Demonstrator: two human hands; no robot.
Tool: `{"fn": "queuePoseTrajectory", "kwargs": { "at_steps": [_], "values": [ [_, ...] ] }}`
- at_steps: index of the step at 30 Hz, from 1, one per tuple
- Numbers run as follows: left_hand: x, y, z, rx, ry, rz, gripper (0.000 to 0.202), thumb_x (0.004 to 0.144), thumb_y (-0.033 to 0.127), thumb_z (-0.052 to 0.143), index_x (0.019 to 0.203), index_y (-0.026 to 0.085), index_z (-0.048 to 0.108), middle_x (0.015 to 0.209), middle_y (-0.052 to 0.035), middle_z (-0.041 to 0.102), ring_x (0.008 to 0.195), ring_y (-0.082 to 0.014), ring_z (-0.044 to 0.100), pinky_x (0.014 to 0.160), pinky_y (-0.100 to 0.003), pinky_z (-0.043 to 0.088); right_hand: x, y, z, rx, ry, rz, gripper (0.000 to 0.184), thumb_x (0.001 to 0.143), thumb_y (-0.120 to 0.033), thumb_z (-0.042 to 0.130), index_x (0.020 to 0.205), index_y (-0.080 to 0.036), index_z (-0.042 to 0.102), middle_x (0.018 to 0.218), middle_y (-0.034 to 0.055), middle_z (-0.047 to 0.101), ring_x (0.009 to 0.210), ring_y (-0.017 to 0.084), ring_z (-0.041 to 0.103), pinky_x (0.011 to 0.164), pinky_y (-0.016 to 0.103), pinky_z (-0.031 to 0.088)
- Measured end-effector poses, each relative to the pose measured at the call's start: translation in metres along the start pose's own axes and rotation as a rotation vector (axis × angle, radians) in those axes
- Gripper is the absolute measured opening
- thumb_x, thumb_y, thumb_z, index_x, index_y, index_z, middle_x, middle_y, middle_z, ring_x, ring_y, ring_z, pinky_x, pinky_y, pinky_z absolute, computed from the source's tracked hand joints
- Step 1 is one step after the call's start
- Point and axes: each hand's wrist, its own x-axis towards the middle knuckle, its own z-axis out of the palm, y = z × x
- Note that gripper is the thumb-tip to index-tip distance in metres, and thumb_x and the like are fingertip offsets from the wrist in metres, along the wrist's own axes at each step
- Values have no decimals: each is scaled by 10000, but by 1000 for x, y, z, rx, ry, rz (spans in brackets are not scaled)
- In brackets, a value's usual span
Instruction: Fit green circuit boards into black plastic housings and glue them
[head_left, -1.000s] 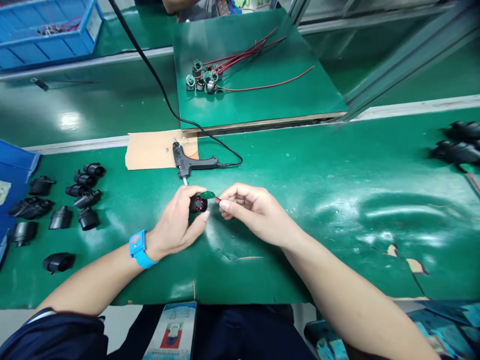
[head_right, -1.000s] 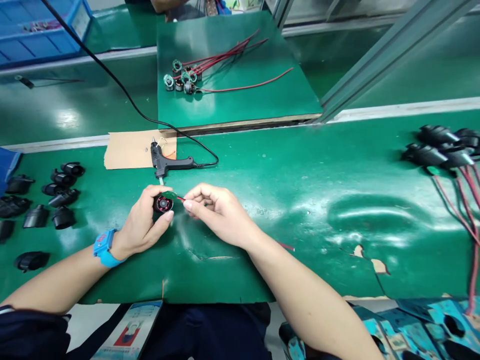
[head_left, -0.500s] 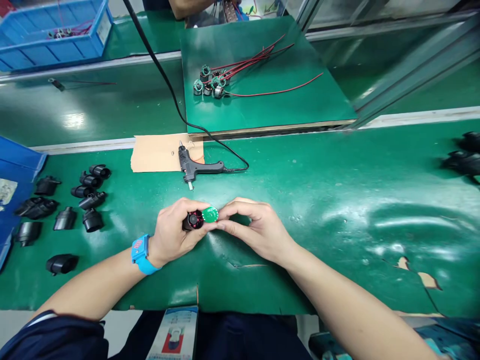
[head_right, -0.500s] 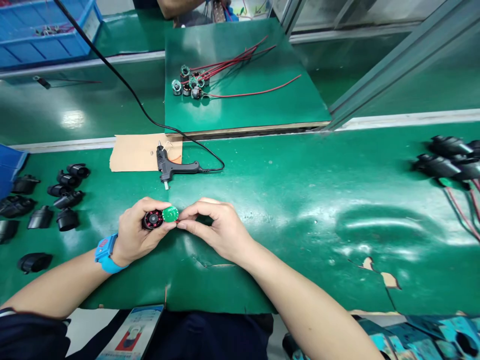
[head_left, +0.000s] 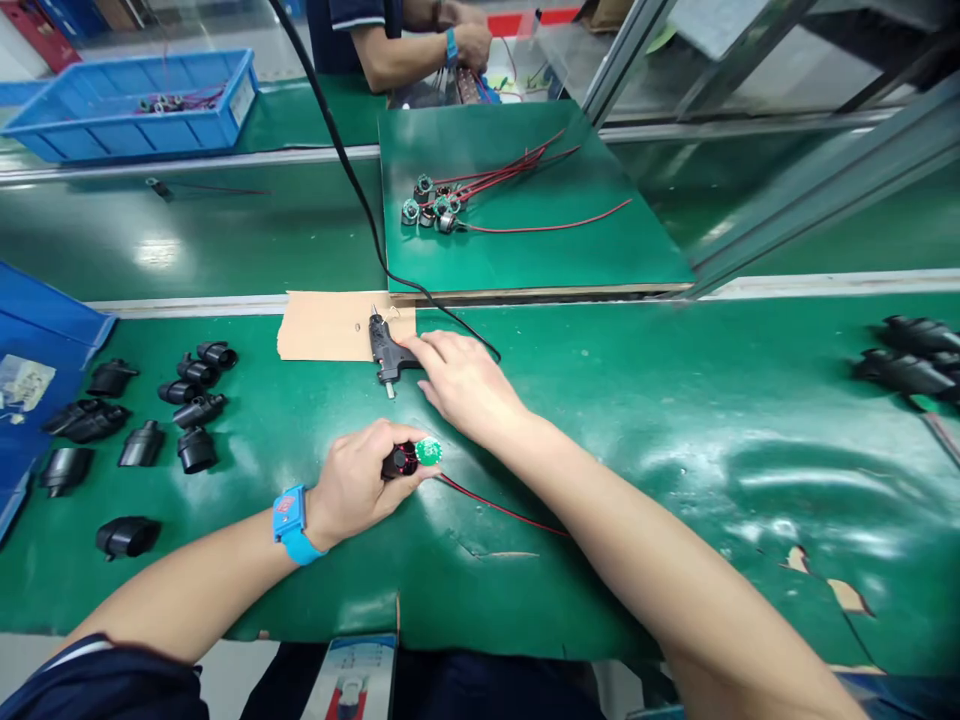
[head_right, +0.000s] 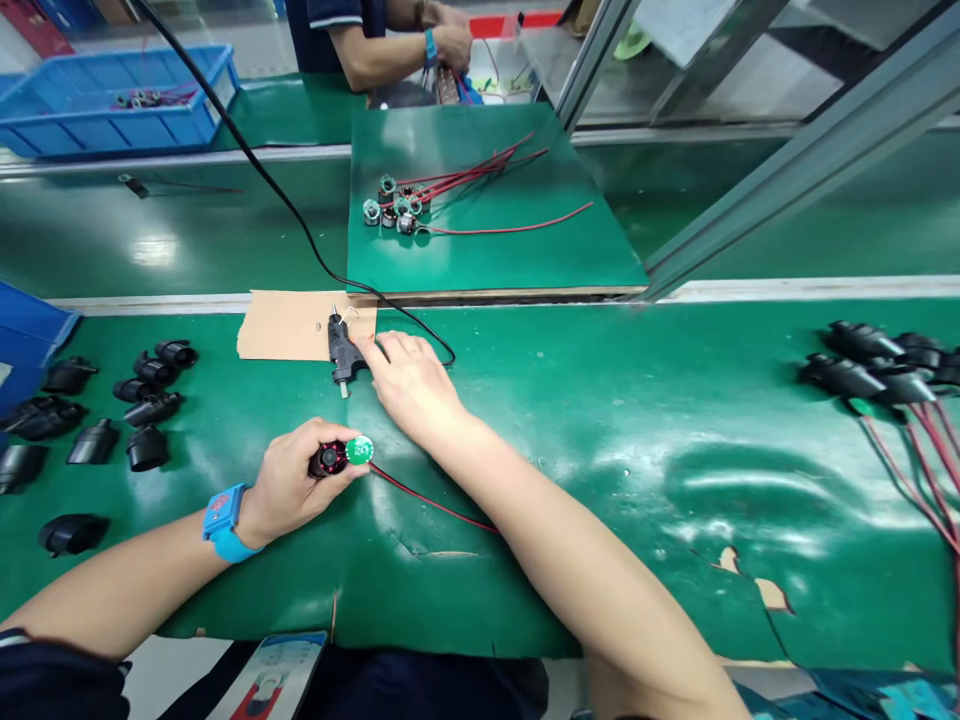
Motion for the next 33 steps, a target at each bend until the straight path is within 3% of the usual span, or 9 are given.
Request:
{"fn": "queuePoseTrajectory", "kwargs": {
  "at_steps": [4,7,11,14,16,20,23,33],
  "values": [
    [1,-1,-2,5,31,-2,262,961,426,613,1073,190,594,844,-29,729,716,-151,711,632,-257,571,9,-2,13,-38,4,16,502,931,-90,362,1413,-98,504,1096,182,652,994,304,574,895,436,467],
    [0,-2,-2,-7,57,12,270,965,429,610,1076,184,592,835,-23,724,710,-141,705,627,-248,567,-7,4,-1,-31,47,38,473,918,-148,420,1378,-86,510,1112,180,651,991,307,582,873,434,485],
    [1,-3,-1,4,79,19,273,962,425,618,1065,174,596,826,-26,723,693,-138,695,599,-244,547,-43,12,-36,154,289,105,388,886,-291,608,1250,-165,564,1127,118,679,916,244,636,851,387,523],
    [2,-5,0,16,94,24,277,956,420,632,1079,173,595,863,-37,739,712,-141,700,609,-249,550,-69,13,-53,300,501,245,485,751,-397,819,1153,-216,616,1025,62,684,754,189,629,689,332,526],
    [2,-6,0,35,101,32,295,946,423,648,1089,170,596,888,-46,747,718,-142,700,611,-254,550,-82,12,-58,369,563,303,517,701,-379,867,1140,-229,642,878,20,663,621,154,572,565,302,477],
    [3,-9,0,62,103,44,301,938,419,662,1098,172,598,884,-39,746,705,-135,690,605,-253,539,-96,6,-59,425,470,298,426,773,-279,799,1181,-258,679,636,-45,551,501,136,490,509,301,423],
    [3,-9,0,84,92,52,300,935,414,668,1109,180,597,856,-24,737,674,-126,671,583,-247,523,-98,2,-59,372,396,289,364,827,-257,746,1188,-273,697,635,-32,576,524,145,539,538,312,453],
    [5,-7,-3,83,78,103,283,936,387,674,1105,173,598,811,-14,721,651,-123,663,582,-250,515,-97,2,-58,221,397,181,339,884,-213,673,1212,-297,687,638,-25,654,523,150,600,569,312,516]
  ]
}}
